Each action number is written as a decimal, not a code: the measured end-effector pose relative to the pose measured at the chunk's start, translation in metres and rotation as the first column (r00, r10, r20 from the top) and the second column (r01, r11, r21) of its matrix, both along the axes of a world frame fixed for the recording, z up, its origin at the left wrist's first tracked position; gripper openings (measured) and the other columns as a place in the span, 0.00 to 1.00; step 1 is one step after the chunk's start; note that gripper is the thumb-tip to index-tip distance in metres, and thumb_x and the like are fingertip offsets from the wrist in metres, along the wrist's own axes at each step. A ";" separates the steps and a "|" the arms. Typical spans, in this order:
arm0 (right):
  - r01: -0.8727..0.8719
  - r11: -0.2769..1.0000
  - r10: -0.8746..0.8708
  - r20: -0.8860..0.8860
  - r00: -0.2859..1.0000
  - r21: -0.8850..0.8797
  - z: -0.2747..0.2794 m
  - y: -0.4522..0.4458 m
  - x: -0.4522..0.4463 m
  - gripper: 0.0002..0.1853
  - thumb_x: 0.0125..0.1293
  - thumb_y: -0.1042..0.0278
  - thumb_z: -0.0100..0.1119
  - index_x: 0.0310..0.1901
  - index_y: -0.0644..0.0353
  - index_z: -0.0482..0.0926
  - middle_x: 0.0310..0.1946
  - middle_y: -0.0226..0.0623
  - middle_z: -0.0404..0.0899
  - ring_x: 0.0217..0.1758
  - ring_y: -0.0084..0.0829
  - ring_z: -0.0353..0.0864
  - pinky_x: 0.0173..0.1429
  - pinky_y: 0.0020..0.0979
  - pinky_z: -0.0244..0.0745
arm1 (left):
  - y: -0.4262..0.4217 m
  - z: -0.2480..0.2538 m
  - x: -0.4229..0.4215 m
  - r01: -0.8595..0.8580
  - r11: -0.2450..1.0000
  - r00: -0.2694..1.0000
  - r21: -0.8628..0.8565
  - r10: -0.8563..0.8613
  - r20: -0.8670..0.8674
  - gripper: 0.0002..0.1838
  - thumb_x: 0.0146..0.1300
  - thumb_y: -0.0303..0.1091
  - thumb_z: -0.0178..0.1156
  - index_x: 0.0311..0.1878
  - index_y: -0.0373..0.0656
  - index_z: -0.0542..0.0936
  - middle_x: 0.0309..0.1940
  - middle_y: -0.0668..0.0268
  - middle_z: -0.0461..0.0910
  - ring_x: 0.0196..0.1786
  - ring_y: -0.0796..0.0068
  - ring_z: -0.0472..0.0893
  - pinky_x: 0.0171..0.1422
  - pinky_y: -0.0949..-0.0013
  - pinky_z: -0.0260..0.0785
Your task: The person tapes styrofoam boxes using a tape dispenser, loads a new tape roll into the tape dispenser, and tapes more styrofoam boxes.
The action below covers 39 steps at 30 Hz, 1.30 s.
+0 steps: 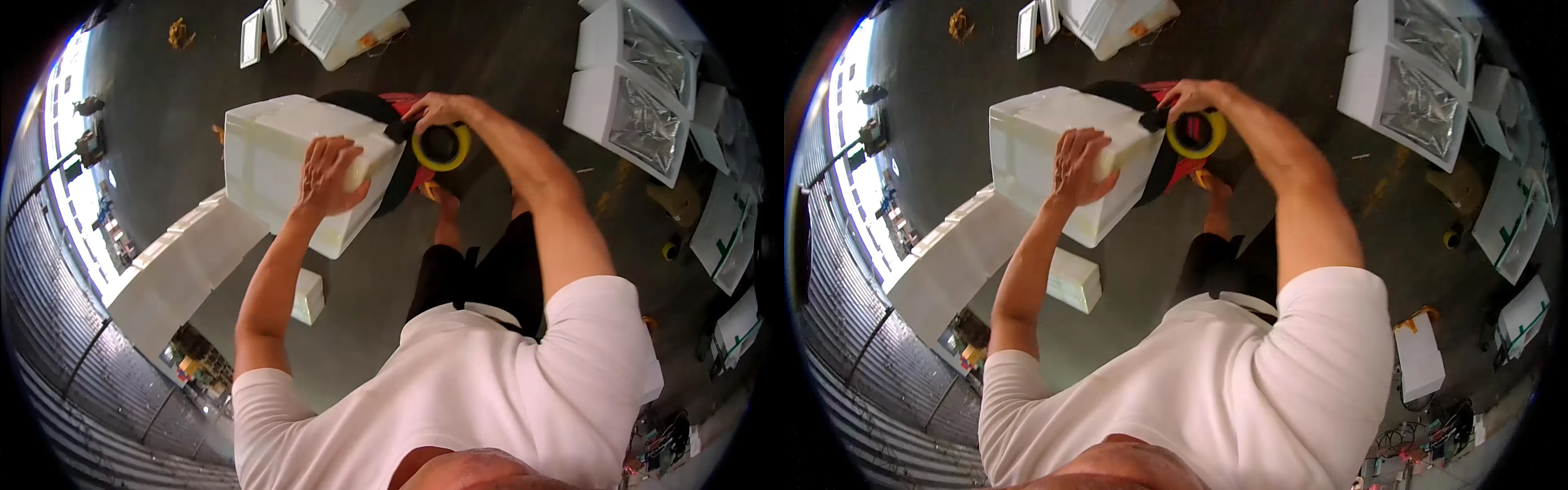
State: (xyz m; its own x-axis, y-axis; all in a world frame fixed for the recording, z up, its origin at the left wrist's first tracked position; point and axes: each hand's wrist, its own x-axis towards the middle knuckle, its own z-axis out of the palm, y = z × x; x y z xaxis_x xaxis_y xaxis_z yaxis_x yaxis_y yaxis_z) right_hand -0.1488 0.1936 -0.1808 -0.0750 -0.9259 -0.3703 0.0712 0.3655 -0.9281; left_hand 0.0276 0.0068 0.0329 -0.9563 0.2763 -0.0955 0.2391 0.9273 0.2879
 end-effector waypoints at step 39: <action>0.088 0.994 -0.080 0.122 0.989 -0.066 -0.011 0.058 0.082 0.34 0.50 0.60 0.72 0.61 0.58 0.77 0.58 0.45 0.78 0.64 0.37 0.75 0.67 0.36 0.67 | -0.136 -0.030 -0.032 -0.996 -0.079 -0.061 -0.050 0.957 -0.284 0.30 0.60 0.54 0.60 0.59 0.44 0.74 0.57 0.55 0.77 0.63 0.50 0.73 0.66 0.53 0.62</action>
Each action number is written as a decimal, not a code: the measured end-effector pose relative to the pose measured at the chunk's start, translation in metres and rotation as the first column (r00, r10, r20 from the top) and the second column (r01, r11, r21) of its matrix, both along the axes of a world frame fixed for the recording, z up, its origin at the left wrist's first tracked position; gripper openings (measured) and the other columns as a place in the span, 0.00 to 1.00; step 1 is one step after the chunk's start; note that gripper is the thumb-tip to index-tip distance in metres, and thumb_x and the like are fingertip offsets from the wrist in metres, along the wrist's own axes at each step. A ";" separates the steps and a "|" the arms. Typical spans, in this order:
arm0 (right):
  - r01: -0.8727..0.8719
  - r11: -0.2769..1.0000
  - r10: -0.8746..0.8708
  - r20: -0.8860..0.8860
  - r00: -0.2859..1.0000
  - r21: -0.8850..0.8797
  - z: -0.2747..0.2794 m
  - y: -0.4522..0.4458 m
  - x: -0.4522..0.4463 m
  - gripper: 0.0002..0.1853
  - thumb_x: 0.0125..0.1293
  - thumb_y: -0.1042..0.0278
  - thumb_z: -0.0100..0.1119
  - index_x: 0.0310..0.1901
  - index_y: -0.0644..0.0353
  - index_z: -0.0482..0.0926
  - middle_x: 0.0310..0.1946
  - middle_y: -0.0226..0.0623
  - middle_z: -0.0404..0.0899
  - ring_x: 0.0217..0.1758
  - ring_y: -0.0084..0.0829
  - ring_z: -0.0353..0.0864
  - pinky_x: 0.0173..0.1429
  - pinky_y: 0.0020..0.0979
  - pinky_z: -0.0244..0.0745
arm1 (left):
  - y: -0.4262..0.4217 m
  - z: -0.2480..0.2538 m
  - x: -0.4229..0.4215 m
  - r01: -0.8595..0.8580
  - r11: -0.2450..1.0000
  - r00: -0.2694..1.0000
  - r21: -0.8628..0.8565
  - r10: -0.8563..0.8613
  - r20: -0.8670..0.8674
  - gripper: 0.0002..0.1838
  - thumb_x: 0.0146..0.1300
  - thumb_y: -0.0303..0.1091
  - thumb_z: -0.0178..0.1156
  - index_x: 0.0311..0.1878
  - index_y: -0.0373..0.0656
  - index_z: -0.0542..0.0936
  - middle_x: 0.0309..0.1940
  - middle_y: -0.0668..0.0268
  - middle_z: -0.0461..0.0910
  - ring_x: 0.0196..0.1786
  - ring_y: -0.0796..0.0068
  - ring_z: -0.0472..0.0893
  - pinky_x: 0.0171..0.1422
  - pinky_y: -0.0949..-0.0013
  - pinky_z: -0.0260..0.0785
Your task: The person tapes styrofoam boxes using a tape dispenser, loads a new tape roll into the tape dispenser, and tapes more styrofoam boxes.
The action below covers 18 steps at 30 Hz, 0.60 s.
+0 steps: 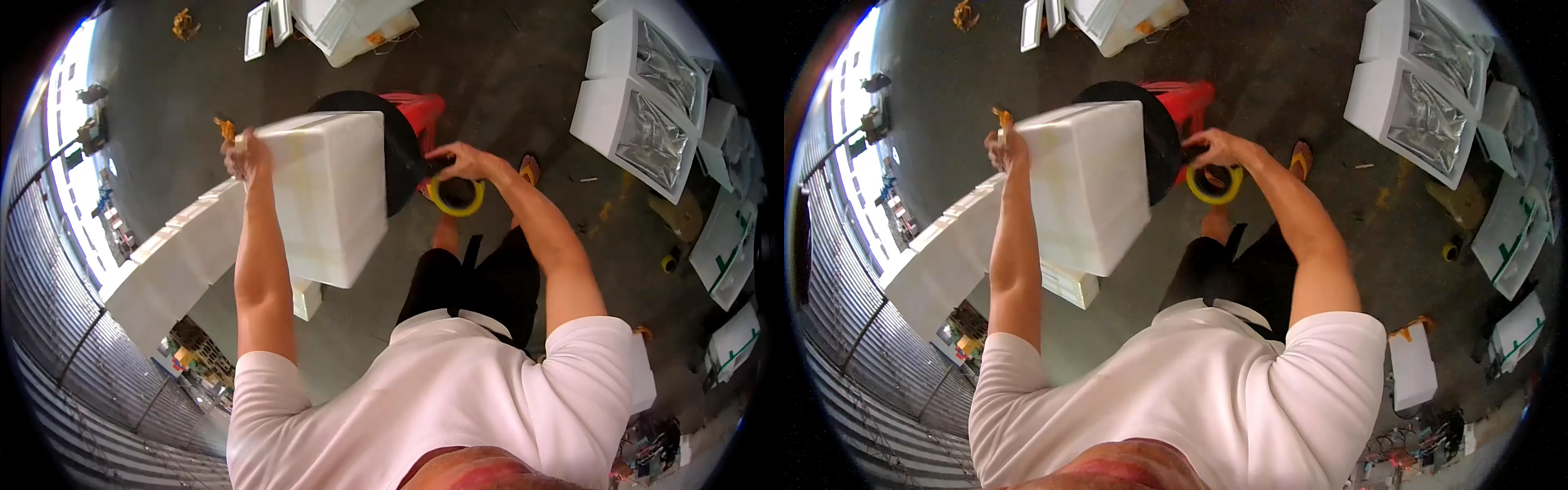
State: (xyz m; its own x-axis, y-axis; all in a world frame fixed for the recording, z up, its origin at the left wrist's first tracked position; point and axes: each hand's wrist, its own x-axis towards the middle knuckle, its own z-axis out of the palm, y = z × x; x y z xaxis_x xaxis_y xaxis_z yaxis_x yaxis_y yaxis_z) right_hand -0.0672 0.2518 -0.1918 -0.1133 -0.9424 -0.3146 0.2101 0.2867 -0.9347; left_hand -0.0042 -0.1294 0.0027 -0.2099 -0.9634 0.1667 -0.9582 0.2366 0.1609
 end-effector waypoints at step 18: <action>0.190 0.982 -0.183 -0.185 0.965 0.021 -0.017 0.029 -0.071 0.31 0.54 0.67 0.70 0.62 0.53 0.77 0.47 0.37 0.83 0.47 0.24 0.77 0.53 0.31 0.73 | 0.036 -0.015 0.016 0.791 0.546 0.580 -0.275 -0.812 0.056 0.26 0.59 0.48 0.65 0.55 0.41 0.77 0.55 0.56 0.78 0.62 0.57 0.73 0.68 0.56 0.61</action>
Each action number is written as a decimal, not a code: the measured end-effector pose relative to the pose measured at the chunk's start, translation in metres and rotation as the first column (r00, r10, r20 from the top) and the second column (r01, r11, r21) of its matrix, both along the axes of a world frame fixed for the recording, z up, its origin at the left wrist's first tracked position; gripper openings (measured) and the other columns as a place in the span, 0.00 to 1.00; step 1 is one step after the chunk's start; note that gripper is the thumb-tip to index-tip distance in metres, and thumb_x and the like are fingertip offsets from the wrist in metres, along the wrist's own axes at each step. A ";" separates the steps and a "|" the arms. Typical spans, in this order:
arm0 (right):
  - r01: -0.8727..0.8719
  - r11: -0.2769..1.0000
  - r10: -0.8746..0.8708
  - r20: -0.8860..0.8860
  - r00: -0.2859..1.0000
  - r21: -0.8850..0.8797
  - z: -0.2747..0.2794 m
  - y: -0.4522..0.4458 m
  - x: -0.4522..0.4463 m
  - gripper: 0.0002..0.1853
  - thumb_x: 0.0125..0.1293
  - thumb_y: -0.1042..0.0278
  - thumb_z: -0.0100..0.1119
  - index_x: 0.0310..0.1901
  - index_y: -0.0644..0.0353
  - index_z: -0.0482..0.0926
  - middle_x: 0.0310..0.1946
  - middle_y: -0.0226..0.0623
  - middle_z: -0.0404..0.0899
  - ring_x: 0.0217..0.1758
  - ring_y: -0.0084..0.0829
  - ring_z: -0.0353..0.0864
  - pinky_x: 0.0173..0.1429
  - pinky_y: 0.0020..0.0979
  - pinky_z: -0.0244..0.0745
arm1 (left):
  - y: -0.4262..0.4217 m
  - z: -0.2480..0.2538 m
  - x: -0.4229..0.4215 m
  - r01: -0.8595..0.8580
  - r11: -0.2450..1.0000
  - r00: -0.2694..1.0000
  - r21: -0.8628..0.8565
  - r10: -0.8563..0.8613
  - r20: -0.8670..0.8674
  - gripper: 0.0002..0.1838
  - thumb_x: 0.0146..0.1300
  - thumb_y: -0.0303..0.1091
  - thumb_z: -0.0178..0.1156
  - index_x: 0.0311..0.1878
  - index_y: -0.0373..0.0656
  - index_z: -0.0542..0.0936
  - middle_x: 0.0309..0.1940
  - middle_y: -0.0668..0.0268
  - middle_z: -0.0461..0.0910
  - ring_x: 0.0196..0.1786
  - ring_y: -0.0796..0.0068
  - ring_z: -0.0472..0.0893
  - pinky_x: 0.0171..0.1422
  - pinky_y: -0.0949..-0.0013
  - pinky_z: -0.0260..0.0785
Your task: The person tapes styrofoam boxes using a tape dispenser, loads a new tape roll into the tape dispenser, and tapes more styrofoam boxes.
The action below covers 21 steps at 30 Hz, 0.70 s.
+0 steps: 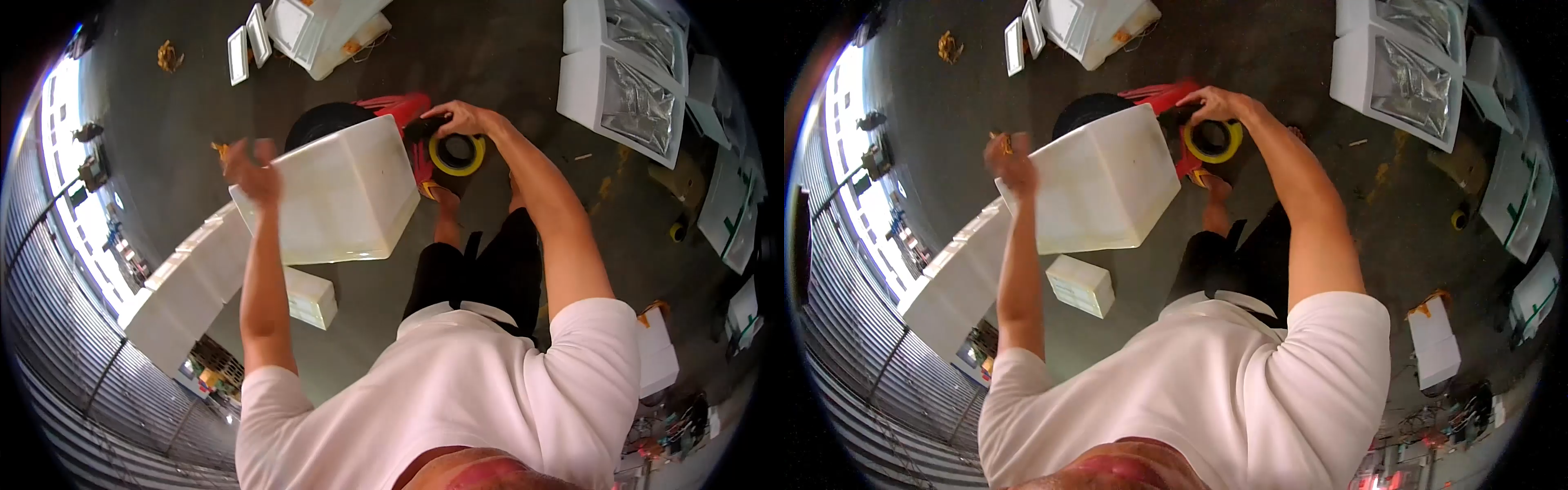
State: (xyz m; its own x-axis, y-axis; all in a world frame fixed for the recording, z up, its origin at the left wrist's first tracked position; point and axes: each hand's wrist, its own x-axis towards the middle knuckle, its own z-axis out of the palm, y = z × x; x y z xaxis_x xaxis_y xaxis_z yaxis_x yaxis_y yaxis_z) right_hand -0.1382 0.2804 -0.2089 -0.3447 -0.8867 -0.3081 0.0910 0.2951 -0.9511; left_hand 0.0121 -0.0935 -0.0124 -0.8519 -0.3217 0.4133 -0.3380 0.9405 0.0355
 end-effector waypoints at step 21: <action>0.125 0.976 -0.088 0.203 0.975 -0.178 -0.001 -0.094 0.010 0.29 0.59 0.66 0.69 0.63 0.60 0.74 0.53 0.40 0.81 0.52 0.27 0.80 0.56 0.30 0.76 | -0.001 0.015 -0.071 0.176 0.959 0.935 0.221 -0.233 0.267 0.40 0.50 0.43 0.71 0.69 0.55 0.68 0.63 0.58 0.70 0.69 0.55 0.64 0.75 0.52 0.50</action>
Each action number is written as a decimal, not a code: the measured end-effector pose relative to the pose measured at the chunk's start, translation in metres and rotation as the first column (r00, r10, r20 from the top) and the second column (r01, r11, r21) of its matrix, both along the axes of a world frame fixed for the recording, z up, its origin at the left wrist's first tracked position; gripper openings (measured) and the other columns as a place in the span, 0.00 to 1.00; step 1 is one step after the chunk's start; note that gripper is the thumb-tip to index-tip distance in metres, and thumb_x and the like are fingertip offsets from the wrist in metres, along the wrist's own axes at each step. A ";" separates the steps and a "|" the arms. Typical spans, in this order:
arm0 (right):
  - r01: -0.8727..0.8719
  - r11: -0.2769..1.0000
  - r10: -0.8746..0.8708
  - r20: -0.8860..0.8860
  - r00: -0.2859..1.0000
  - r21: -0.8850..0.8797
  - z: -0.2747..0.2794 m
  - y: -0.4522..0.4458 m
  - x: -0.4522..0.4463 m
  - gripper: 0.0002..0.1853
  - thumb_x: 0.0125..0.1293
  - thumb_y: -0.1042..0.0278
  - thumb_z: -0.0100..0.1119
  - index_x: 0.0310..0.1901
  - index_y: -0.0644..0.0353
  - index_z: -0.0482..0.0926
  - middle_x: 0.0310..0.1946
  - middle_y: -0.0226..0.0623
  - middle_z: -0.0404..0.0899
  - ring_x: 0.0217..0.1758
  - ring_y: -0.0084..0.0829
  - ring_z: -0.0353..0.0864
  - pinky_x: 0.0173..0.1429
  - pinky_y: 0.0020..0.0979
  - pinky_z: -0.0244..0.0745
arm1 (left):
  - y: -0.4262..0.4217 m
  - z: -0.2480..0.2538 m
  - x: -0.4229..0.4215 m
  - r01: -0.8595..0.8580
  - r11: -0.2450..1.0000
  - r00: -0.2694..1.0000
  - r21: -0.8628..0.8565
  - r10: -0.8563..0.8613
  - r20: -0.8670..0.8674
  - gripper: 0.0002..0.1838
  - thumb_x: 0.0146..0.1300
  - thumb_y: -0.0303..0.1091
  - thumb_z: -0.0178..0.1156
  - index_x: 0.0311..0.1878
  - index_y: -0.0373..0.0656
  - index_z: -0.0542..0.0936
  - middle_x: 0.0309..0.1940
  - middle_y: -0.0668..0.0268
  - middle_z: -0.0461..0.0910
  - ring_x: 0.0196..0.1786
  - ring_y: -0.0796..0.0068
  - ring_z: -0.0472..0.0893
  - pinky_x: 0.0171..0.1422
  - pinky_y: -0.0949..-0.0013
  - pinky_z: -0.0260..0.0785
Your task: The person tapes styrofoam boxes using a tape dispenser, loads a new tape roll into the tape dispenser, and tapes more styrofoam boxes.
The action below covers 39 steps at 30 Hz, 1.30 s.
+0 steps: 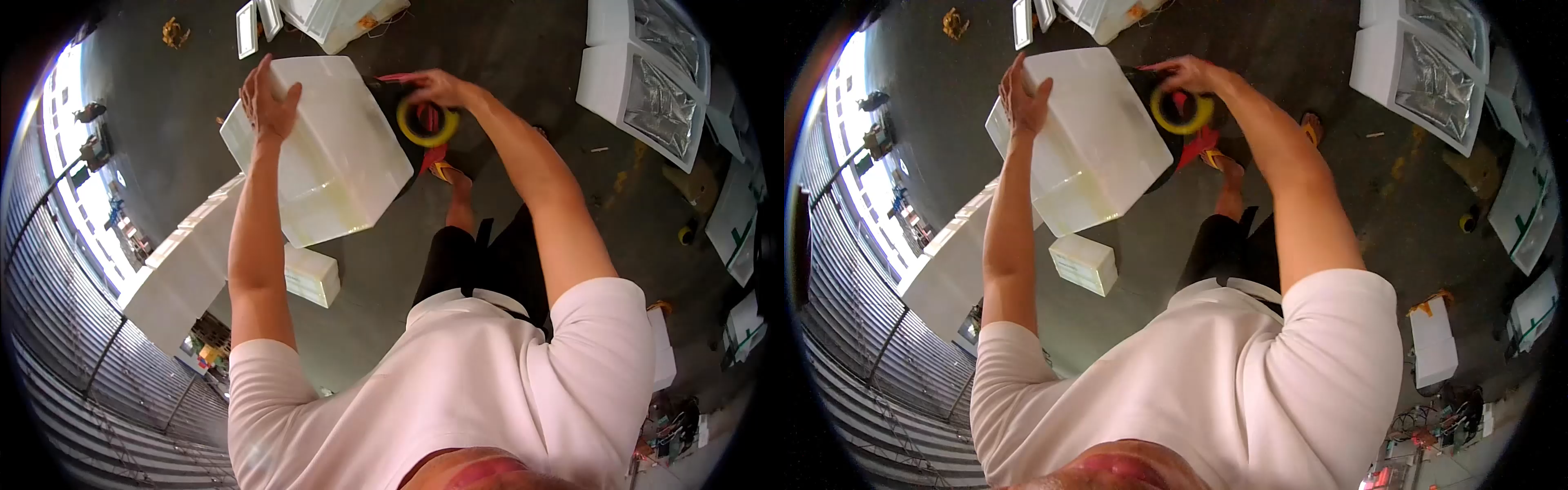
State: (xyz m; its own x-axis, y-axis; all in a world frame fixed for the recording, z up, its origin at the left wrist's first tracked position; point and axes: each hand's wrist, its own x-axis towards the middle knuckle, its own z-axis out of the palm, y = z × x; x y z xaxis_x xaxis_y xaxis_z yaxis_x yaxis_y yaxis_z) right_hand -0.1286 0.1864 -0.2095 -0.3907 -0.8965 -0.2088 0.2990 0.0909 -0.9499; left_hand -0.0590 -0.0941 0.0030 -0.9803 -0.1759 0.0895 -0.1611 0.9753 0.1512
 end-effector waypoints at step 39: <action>-0.521 0.838 0.542 -0.130 0.830 0.162 0.154 -0.039 -0.056 0.27 0.54 0.62 0.70 0.56 0.60 0.81 0.48 0.36 0.83 0.47 0.24 0.81 0.54 0.25 0.75 | 0.096 0.046 0.104 0.285 0.941 0.943 0.182 -0.310 0.123 0.47 0.41 0.44 0.74 0.66 0.41 0.63 0.63 0.54 0.67 0.70 0.51 0.63 0.79 0.45 0.45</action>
